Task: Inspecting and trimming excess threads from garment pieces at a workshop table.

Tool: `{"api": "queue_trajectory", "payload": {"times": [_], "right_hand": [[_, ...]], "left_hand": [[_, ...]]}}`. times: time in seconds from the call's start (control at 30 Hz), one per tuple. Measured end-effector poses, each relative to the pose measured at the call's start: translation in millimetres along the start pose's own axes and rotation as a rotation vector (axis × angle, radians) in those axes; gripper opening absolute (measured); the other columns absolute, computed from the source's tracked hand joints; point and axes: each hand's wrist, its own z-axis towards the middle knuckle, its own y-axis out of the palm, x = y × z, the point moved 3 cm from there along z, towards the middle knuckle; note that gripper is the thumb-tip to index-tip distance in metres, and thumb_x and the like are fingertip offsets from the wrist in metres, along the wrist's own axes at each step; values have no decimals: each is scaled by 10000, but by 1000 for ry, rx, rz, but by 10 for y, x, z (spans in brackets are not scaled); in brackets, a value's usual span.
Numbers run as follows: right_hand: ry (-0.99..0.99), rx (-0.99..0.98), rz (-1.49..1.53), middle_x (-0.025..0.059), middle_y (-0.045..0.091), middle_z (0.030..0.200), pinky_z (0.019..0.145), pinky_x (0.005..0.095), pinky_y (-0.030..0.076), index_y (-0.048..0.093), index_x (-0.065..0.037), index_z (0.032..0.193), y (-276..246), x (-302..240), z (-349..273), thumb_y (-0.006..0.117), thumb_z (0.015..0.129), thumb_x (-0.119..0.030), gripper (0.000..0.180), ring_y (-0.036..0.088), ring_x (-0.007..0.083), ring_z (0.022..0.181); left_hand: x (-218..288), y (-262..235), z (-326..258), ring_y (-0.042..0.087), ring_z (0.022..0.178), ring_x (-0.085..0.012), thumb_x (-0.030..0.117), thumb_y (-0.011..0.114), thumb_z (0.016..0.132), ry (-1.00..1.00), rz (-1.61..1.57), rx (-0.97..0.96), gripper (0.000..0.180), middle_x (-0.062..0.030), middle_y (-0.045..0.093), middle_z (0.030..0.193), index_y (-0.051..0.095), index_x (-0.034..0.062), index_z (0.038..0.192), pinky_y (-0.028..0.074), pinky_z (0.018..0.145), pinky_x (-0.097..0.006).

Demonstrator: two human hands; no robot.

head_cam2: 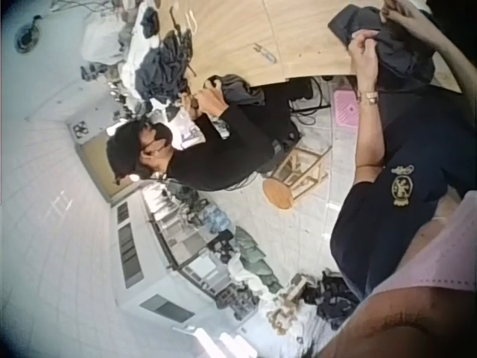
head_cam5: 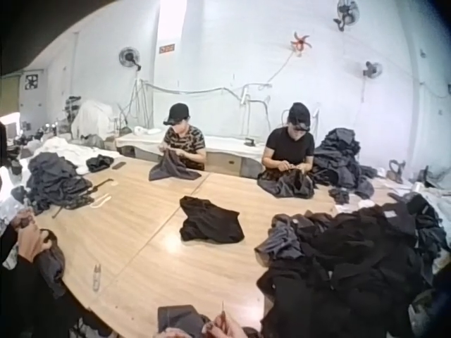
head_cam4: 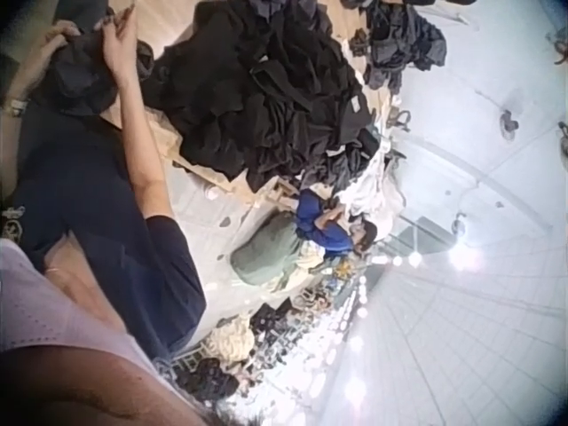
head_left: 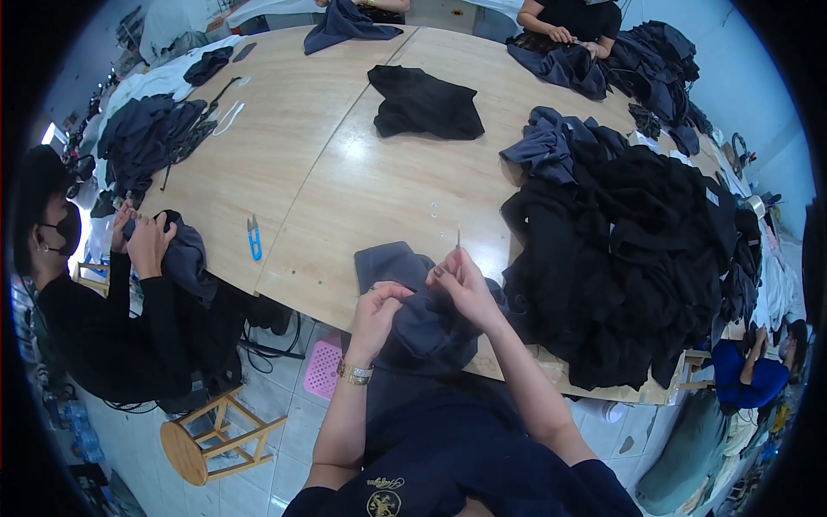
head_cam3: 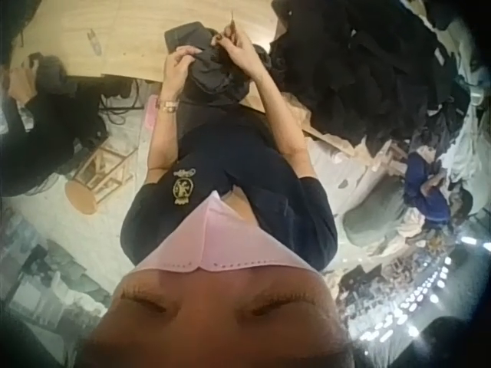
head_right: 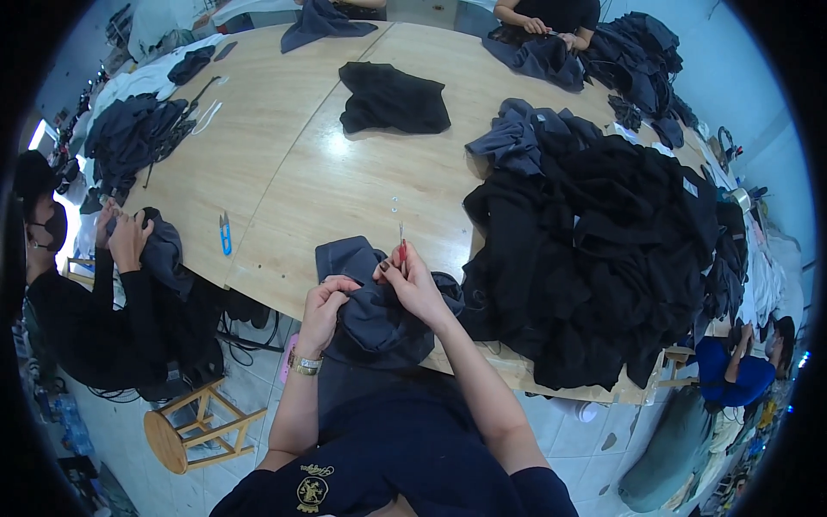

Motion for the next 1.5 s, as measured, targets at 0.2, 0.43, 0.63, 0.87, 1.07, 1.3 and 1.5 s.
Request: {"api": "queue_trajectory", "payload": {"times": [0.2,0.43,0.63,0.87,1.07,1.3,1.5], "right_hand": [[-237,-9,-577,72,532,751,663,270,443,388,-22,918,162,-372,-195,583,803,-16,226,567,140,739],[-320,481,-225,43,526,715,603,219,432,396,-9,878,-223,-314,-200,502,843,39,122,533,89,646],[-388,758,-350,40,532,678,568,248,449,407,-17,871,-882,-143,-249,520,851,-4,116,544,100,618],[40,617,-797,183,613,750,617,344,503,382,-9,922,-970,101,-409,521,809,-3,179,651,286,719],[245,303,-234,-3,554,719,506,223,414,458,-33,935,-927,154,-455,591,816,-84,186,502,62,591],[281,98,377,-27,482,795,587,184,403,391,-139,844,-550,352,-607,636,769,19,302,507,62,695],[199,-11,346,45,546,945,725,216,453,406,-118,872,-513,-37,-562,621,726,95,335,541,94,830]], "left_hand": [[36,16,-20,513,939,-157,-10,468,749,23,-24,26,208,-71,554,953,638,-26,869,400,823,-251],[-106,-8,22,514,922,-133,-33,452,755,-23,-84,51,218,-56,539,966,618,-19,895,400,806,-231],[-101,-66,-96,512,915,-133,52,494,841,-37,-290,360,251,-41,531,1034,515,50,1091,408,807,-234],[-422,-117,-232,524,1038,-205,337,409,952,-510,-716,209,321,-66,550,1107,497,78,1120,425,891,-345],[-578,75,-218,467,1164,-255,397,414,935,-602,-934,151,474,-125,475,1286,434,52,1260,343,1017,-389],[-433,192,-321,446,1197,-297,405,413,929,-428,-1392,-318,498,-131,492,1277,451,35,1260,324,1031,-439],[-76,173,-309,541,1085,-240,221,489,916,-371,-997,-148,347,-105,571,1166,472,47,1216,417,951,-393]]}}
